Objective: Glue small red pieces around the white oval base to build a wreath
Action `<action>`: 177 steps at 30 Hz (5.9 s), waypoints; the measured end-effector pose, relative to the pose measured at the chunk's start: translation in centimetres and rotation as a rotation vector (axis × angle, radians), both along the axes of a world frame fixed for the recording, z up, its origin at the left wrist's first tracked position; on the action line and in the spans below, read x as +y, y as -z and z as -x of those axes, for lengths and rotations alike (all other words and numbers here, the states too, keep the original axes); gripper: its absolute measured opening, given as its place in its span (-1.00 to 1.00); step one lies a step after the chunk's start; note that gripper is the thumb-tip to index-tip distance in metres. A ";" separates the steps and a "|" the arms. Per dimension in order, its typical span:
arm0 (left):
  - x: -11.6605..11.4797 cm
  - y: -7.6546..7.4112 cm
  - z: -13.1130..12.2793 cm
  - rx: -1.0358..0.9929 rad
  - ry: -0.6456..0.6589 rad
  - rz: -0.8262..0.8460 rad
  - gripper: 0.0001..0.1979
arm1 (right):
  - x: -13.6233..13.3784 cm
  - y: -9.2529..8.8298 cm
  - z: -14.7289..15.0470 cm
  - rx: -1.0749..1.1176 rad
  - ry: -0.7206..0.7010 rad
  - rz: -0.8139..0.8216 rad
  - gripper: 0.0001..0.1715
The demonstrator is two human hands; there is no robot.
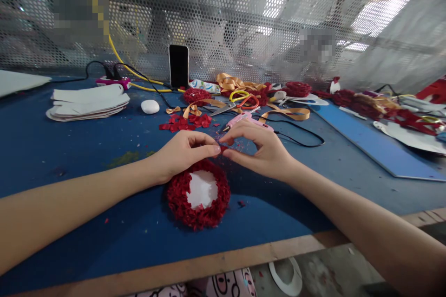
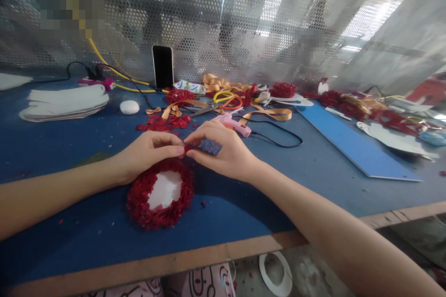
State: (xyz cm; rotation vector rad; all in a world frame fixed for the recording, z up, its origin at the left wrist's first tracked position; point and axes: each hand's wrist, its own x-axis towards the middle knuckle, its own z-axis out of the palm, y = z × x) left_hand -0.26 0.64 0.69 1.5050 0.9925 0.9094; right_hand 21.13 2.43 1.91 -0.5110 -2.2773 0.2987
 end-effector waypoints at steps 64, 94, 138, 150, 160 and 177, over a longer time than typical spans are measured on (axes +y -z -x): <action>0.4 1.1 0.6 -0.039 -0.060 -0.095 -0.73 | 4.1 1.2 -1.9 -0.211 0.264 -0.160 -0.79; 4.2 1.0 0.6 -0.203 -0.015 0.112 -0.74 | 5.5 0.7 -1.3 0.250 0.795 -0.128 -0.50; 4.1 1.3 1.2 -0.247 -0.002 0.124 -0.65 | 4.9 0.8 -1.7 0.308 0.592 -0.319 -0.45; 4.1 1.5 1.3 -0.231 0.003 0.092 -0.62 | 4.9 1.4 -1.4 0.296 0.593 -0.265 -0.44; 3.9 1.4 1.2 -0.208 -0.008 0.078 -0.66 | 5.1 1.7 -1.3 0.280 0.596 -0.225 -0.41; 3.4 1.0 1.2 -0.235 0.019 0.089 -0.57 | 5.7 2.4 -1.4 0.281 0.585 -0.217 -0.45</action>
